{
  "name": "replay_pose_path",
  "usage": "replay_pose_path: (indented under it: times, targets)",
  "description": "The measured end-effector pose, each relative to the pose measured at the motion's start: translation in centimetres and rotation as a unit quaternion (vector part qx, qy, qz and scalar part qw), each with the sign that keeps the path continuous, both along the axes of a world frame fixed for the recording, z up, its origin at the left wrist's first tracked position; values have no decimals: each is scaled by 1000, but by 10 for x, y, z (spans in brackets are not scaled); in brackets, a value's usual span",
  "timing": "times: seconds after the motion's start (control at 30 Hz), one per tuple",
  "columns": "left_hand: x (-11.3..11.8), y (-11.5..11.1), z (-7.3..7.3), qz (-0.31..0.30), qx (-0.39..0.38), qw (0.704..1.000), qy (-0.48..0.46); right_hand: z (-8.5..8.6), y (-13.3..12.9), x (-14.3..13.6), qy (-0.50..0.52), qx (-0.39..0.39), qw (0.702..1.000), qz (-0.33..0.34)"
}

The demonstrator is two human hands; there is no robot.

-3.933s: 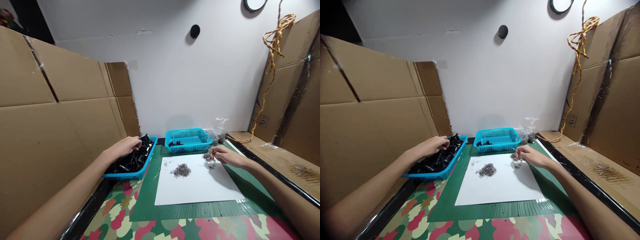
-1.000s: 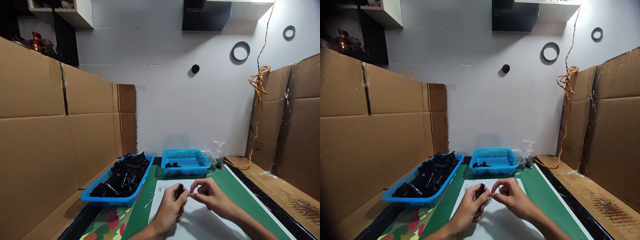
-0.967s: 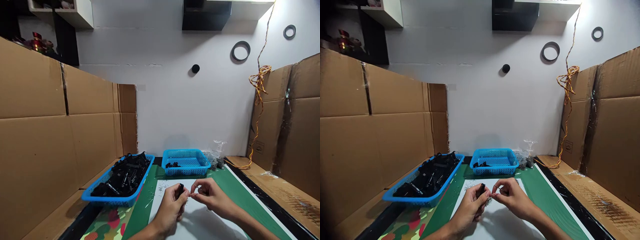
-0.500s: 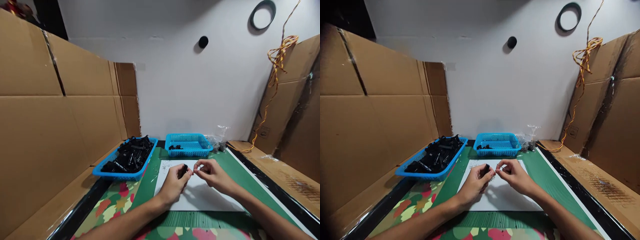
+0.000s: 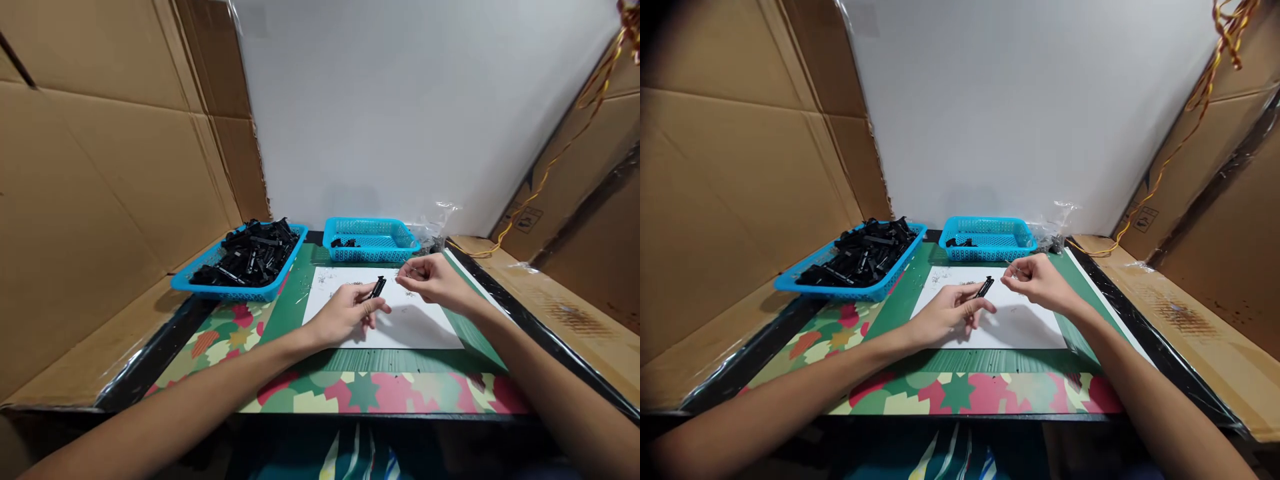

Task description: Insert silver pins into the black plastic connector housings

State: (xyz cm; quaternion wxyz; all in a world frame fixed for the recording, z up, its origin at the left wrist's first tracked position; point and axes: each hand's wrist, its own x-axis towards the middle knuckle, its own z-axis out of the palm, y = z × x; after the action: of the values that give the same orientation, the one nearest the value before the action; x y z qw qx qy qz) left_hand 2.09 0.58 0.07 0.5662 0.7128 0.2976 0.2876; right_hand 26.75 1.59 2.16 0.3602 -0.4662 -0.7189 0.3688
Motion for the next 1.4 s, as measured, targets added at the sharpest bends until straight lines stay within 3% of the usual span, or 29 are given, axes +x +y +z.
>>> replay_pose_path:
  times: [0.17, 0.33, 0.6, 1.4]
  targets:
    - [-4, -8, 5, 34, 176, 973, 147, 3, 0, 4, -78, -50, 995, 27]
    - [-2, -10, -2, 32, 275, 929, 247, -2, 2, 0, -149, -60, 986, 53]
    - [0, -10, -4, 27, 301, 909, 288, -9, 4, -10, -205, -13, 976, 70]
    - [2, -8, -6, 43, 285, 916, 279, -19, 4, -20, -204, 29, 978, 19]
